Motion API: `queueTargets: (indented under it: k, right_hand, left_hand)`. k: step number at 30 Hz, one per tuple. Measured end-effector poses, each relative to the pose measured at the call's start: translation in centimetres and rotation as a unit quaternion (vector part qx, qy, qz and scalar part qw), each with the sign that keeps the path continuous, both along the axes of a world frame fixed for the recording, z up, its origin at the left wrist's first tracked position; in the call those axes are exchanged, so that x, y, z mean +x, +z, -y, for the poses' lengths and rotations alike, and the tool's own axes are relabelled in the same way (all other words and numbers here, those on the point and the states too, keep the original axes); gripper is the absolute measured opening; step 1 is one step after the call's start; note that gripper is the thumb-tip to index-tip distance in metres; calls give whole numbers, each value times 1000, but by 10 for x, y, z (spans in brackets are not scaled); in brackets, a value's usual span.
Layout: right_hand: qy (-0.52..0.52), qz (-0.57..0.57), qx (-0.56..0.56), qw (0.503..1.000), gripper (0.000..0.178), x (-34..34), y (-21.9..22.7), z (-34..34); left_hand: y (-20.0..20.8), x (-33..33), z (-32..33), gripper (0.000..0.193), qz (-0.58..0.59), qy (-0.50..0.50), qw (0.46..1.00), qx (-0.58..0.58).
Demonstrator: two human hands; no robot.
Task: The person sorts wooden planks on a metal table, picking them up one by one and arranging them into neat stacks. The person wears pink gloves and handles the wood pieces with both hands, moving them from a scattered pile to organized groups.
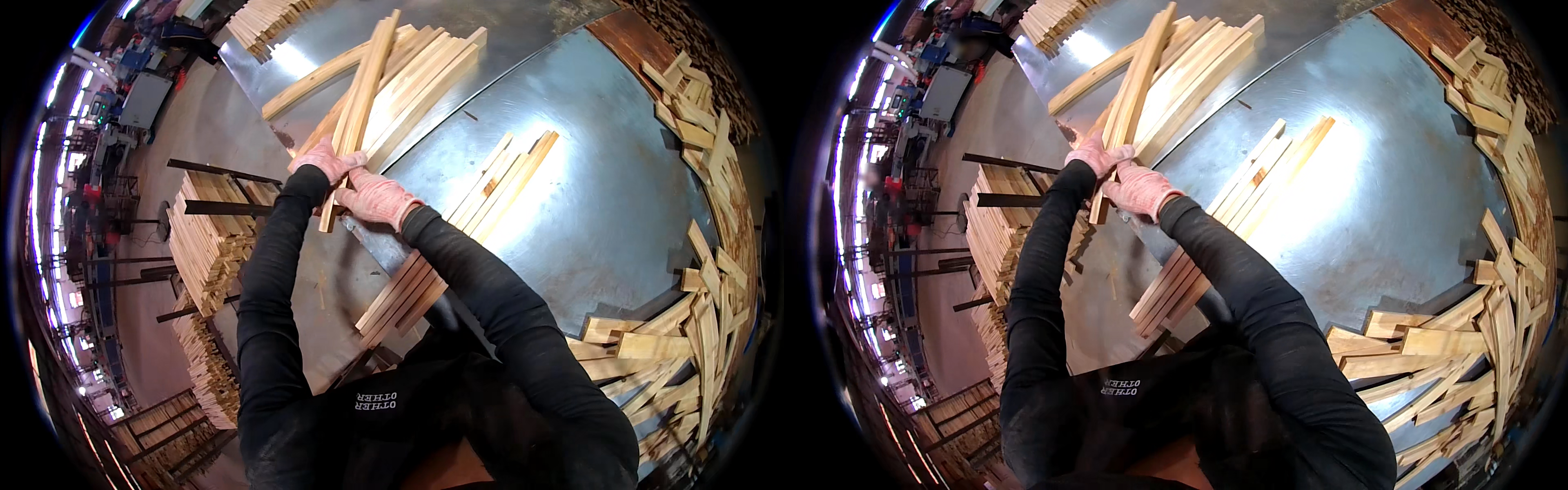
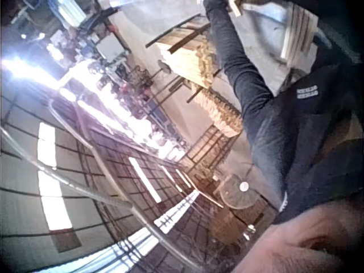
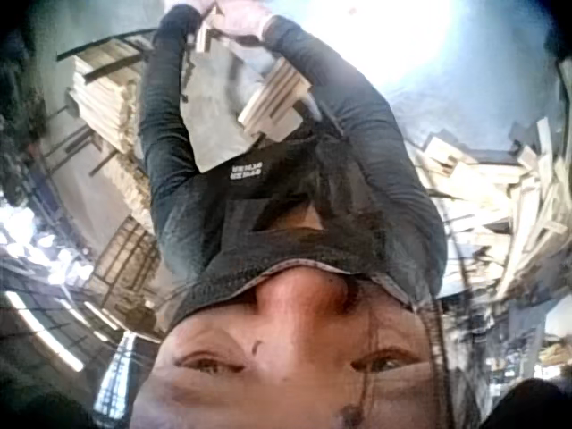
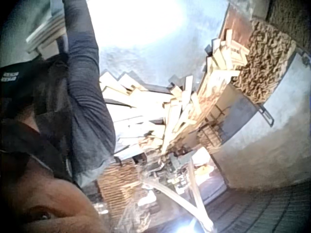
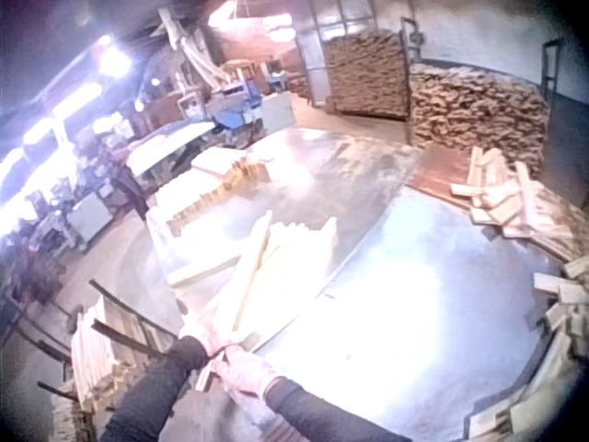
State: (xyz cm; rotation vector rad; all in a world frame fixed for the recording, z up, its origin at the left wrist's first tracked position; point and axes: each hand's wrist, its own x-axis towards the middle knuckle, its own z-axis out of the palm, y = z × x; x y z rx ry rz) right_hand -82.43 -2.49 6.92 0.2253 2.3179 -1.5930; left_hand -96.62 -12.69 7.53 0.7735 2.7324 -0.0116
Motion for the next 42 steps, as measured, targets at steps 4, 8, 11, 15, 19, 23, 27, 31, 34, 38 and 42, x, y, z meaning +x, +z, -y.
queueTargets:
  k: [4,8,11,15,19,23,27,31,34,38,42]
  right_hand:
    - [-44,-128,-12,991,68,61,-8,-20]
    - [-318,-113,-6,941,51,205,-2,-63]
    - [-503,-161,198,826,41,333,-33,-77]
    - [-555,50,425,714,59,471,-37,-84]
    - [-610,213,461,609,70,583,-31,-84]
    - [-560,214,537,594,70,623,0,-153]
    - [-502,251,553,615,79,636,-2,-268]
    - [-394,330,597,616,97,635,-24,-351]
    - [-355,288,599,657,97,623,-56,-401]
    - [-258,314,417,813,68,565,-21,-369]
    - [-240,107,-15,965,45,595,-41,-325]
  left_hand:
    - [2,15,-18,74,16,95,995,24]
    - [-21,-16,7,64,100,103,977,155]
    - [-37,-24,4,67,29,56,982,176]
    - [-65,-65,-7,52,-77,19,995,-59]
    - [-89,-90,3,77,32,23,994,-99]
    - [18,90,-62,75,-222,-49,966,122]
    - [-13,213,-69,57,150,-156,885,412]
    - [-33,381,-79,48,353,-232,856,298]
    - [-59,450,-81,43,554,-58,730,397]
    - [-65,464,-109,33,602,16,728,328]
    - [-55,482,-164,25,693,156,630,315]
